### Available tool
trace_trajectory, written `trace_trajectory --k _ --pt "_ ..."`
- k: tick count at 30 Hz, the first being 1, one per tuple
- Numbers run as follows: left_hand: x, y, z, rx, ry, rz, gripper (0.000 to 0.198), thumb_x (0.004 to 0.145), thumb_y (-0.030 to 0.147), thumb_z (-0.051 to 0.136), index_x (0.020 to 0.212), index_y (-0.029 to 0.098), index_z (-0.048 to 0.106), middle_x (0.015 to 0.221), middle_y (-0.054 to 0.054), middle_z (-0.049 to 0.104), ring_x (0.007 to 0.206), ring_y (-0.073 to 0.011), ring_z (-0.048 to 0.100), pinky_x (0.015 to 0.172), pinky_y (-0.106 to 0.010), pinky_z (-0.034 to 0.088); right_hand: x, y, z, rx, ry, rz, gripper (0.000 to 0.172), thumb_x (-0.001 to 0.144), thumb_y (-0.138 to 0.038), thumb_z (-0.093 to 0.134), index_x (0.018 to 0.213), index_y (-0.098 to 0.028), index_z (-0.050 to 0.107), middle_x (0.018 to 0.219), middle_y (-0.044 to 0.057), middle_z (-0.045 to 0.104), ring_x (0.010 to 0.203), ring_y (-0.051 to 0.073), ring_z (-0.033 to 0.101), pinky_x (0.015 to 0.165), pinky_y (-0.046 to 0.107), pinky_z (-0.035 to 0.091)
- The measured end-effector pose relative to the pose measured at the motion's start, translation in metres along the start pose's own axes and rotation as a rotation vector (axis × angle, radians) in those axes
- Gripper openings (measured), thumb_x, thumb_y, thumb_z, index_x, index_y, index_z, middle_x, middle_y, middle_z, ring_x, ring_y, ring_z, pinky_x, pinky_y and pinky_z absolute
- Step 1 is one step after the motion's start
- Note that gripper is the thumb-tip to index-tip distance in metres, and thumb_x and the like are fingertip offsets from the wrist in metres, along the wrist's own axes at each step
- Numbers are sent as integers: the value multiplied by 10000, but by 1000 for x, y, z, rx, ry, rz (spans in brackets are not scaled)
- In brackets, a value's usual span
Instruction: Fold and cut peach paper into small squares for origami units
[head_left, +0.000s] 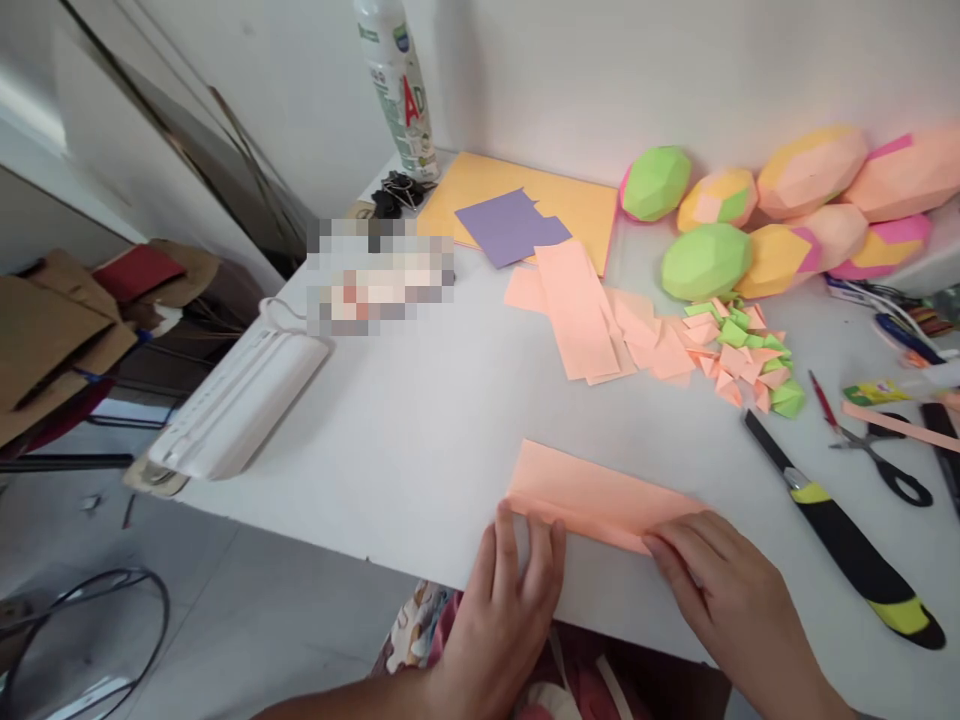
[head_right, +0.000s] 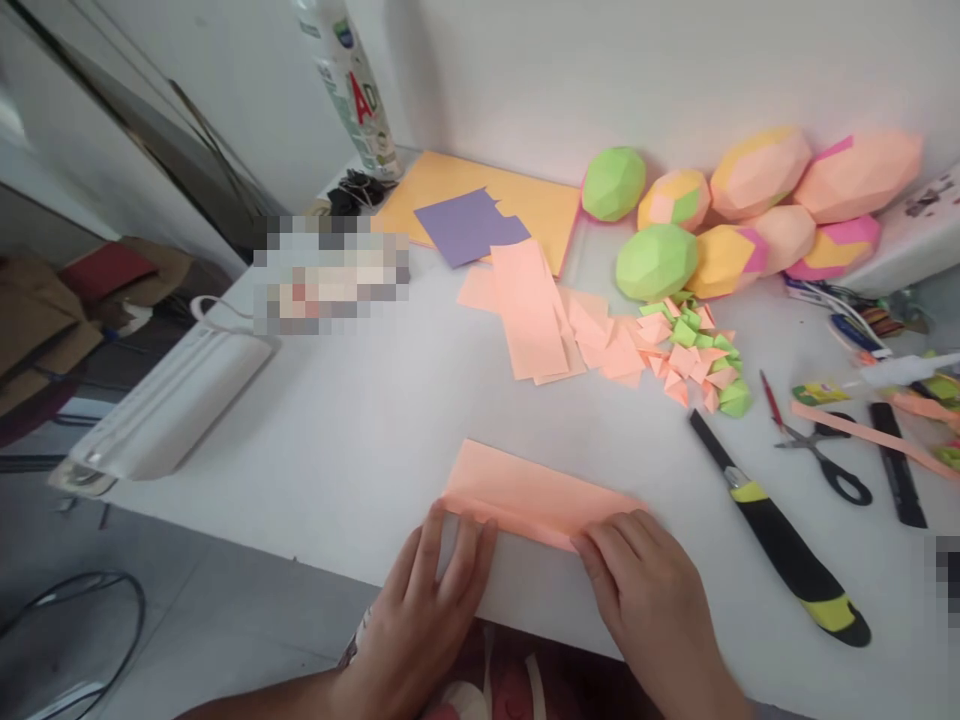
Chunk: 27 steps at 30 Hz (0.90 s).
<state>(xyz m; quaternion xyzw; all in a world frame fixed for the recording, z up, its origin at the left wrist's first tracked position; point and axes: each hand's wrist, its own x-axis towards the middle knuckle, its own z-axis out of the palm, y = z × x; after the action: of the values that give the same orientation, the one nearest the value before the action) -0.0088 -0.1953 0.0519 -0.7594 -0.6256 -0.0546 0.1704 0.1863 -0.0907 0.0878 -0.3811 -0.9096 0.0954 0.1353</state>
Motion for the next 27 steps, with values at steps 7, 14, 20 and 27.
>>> trace_trajectory --k 7,14,20,27 --pt "-3 2 7 15 9 0 571 742 150 480 1299 35 420 1232 -205 517 1101 -364 575 859 -433 503 -34 -2 8 66 128 223 119 912 -199 525 793 -197 528 735 36 573 708 177 495 674 332 384" --pt "-1 1 2 49 -43 15 533 780 103 443 1311 58 423 1190 -173 546 1105 -365 561 832 -429 508 -35 -4 10 56 167 245 173 917 -226 537 748 -191 523 699 19 557 675 162 469 655 315 362" --pt "-3 -1 3 -74 -34 73 516 791 101 390 1288 -36 418 1214 -222 510 1157 -358 513 991 -473 433 -37 -9 13 40 211 290 205 925 -259 531 732 -192 536 689 11 565 672 157 492 652 308 368" --pt "4 -5 6 -88 -47 177 550 777 128 452 1322 91 387 1128 -162 519 1103 -365 528 949 -532 456 -41 -10 16 28 260 343 193 906 -263 574 729 -192 546 677 4 581 659 151 504 643 302 390"
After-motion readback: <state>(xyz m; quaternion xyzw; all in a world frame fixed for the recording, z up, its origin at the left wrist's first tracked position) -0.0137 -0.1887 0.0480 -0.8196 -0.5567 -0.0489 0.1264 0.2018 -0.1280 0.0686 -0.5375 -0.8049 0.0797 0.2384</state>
